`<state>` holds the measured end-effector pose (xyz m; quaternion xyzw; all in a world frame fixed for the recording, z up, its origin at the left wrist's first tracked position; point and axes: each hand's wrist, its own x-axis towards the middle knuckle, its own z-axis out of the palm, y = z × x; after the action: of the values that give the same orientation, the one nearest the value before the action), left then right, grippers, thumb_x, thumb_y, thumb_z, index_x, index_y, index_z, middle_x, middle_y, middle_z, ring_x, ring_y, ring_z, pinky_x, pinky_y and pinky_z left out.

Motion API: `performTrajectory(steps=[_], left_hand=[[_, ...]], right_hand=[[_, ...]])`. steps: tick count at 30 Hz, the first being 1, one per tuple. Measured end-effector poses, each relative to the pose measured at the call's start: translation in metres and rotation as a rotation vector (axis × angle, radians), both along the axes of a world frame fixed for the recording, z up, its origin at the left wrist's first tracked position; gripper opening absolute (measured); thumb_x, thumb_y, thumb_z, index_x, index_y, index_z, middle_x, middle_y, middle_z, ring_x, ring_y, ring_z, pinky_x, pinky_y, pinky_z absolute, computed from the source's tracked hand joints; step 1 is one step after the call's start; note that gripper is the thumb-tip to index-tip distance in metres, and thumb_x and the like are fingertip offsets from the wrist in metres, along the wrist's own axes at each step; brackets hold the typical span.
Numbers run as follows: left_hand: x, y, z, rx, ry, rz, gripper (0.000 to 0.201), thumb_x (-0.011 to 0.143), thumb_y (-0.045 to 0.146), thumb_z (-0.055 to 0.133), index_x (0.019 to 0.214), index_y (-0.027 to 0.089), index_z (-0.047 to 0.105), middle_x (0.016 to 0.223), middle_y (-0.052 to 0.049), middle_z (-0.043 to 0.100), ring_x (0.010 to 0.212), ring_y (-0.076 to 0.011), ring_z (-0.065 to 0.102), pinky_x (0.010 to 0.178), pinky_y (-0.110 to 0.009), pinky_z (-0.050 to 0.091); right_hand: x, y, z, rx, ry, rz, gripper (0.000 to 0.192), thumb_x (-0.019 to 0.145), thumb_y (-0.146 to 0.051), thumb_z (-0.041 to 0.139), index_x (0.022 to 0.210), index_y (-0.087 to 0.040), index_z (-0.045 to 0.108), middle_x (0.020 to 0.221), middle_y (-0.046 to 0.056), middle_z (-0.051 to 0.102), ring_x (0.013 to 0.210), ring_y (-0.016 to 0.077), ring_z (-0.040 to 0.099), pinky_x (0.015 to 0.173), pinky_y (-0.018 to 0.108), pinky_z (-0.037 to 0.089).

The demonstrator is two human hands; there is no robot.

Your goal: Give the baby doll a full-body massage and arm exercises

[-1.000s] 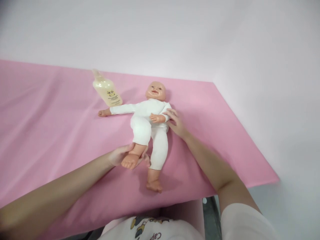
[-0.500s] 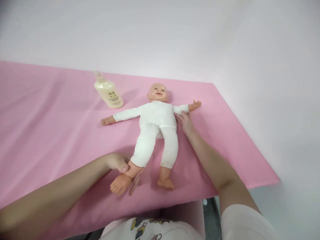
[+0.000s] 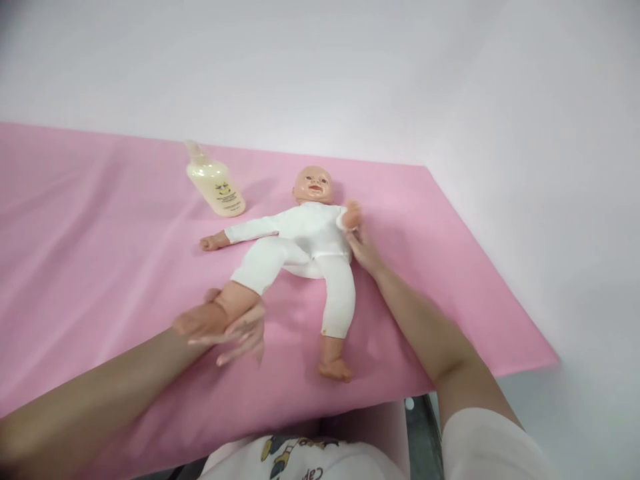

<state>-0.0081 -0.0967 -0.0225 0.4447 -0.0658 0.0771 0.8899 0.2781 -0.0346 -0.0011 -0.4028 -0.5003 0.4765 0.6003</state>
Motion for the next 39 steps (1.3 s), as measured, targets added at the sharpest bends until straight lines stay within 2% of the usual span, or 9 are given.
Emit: performTrajectory(steps=[1,3,6,9,16,26,30,35,39], left_hand=[[0.001,0.002,0.005,-0.046,-0.148,-0.138,0.062,0.068,0.089,0.056,0.066,0.026,0.058,0.030,0.000,0.045,0.052,-0.0231,0.055,0.081,-0.048,0.055],[0.002,0.004,0.018,-0.194,-0.092,0.062,0.054,0.085,0.076,0.048,0.074,0.024,0.061,0.029,0.004,0.038,0.057,-0.0202,0.049,0.091,-0.043,0.051],[0.002,0.003,0.031,-0.240,0.044,0.262,0.053,0.087,0.071,0.051,0.071,0.021,0.058,0.030,0.005,0.031,0.061,-0.0194,0.048,0.091,-0.041,0.050],[0.002,0.000,0.031,-0.158,0.038,0.182,0.054,0.085,0.071,0.052,0.072,0.020,0.058,0.034,0.003,0.040,0.064,-0.0210,0.054,0.090,-0.042,0.050],[0.000,-0.015,0.024,0.015,0.007,0.005,0.065,0.077,0.079,0.050,0.077,0.016,0.065,0.059,-0.005,0.063,0.063,-0.0221,0.058,0.080,-0.046,0.051],[-0.001,-0.005,0.024,-0.039,0.116,0.133,0.070,0.069,0.081,0.064,0.087,0.013,0.065,0.082,-0.009,0.065,0.083,-0.0267,0.065,0.088,-0.045,0.055],[0.001,-0.001,0.023,-0.096,0.114,0.246,0.072,0.071,0.080,0.066,0.096,0.013,0.062,0.089,-0.008,0.063,0.086,-0.0247,0.065,0.089,-0.042,0.055],[0.003,0.000,0.025,-0.147,0.157,0.363,0.065,0.077,0.077,0.060,0.088,0.013,0.062,0.076,-0.005,0.060,0.075,-0.0208,0.060,0.083,-0.040,0.056],[0.001,-0.002,0.024,-0.023,0.257,0.294,0.049,0.079,0.060,0.067,0.089,0.011,0.066,0.072,-0.006,0.066,0.073,-0.0213,0.063,0.082,-0.037,0.054]], right_hand=[[-0.001,-0.003,0.002,0.059,-0.117,0.033,0.040,0.078,-0.039,0.080,0.115,-0.030,0.066,0.141,0.004,0.063,0.144,0.0239,0.050,0.127,0.045,0.033],[-0.002,-0.008,0.006,0.164,-0.309,0.065,0.039,0.077,-0.038,0.081,0.113,-0.030,0.070,0.146,0.005,0.059,0.150,0.0253,0.041,0.131,0.046,0.022],[0.000,-0.011,0.009,0.212,-0.409,0.078,0.039,0.079,-0.041,0.080,0.116,-0.032,0.071,0.147,0.004,0.057,0.152,0.0263,0.037,0.132,0.048,0.017],[0.002,-0.009,0.005,0.222,-0.419,0.082,0.042,0.080,-0.044,0.078,0.120,-0.032,0.068,0.149,0.004,0.055,0.151,0.0261,0.038,0.131,0.049,0.018],[-0.001,0.006,-0.015,0.172,-0.134,-0.031,0.052,0.085,-0.054,0.071,0.130,-0.031,0.056,0.147,0.005,0.057,0.142,0.0202,0.051,0.126,0.043,0.034],[0.010,0.015,-0.013,-0.042,0.158,-0.213,0.071,0.086,-0.055,0.068,0.146,-0.031,0.038,0.131,0.005,0.068,0.102,0.0212,0.076,0.096,0.042,0.063],[0.015,0.015,-0.007,-0.015,0.171,-0.270,0.073,0.089,-0.054,0.062,0.152,-0.030,0.035,0.135,0.007,0.065,0.104,0.0211,0.074,0.089,0.039,0.065],[0.021,0.012,0.000,0.038,0.078,-0.323,0.087,0.088,-0.049,0.062,0.161,-0.041,0.014,0.156,0.006,0.047,0.106,0.0195,0.072,0.088,0.037,0.064],[0.024,0.012,0.004,-0.008,0.020,-0.328,0.083,0.092,-0.049,0.053,0.162,-0.037,0.010,0.152,0.010,0.051,0.097,0.0203,0.073,0.090,0.041,0.063]])
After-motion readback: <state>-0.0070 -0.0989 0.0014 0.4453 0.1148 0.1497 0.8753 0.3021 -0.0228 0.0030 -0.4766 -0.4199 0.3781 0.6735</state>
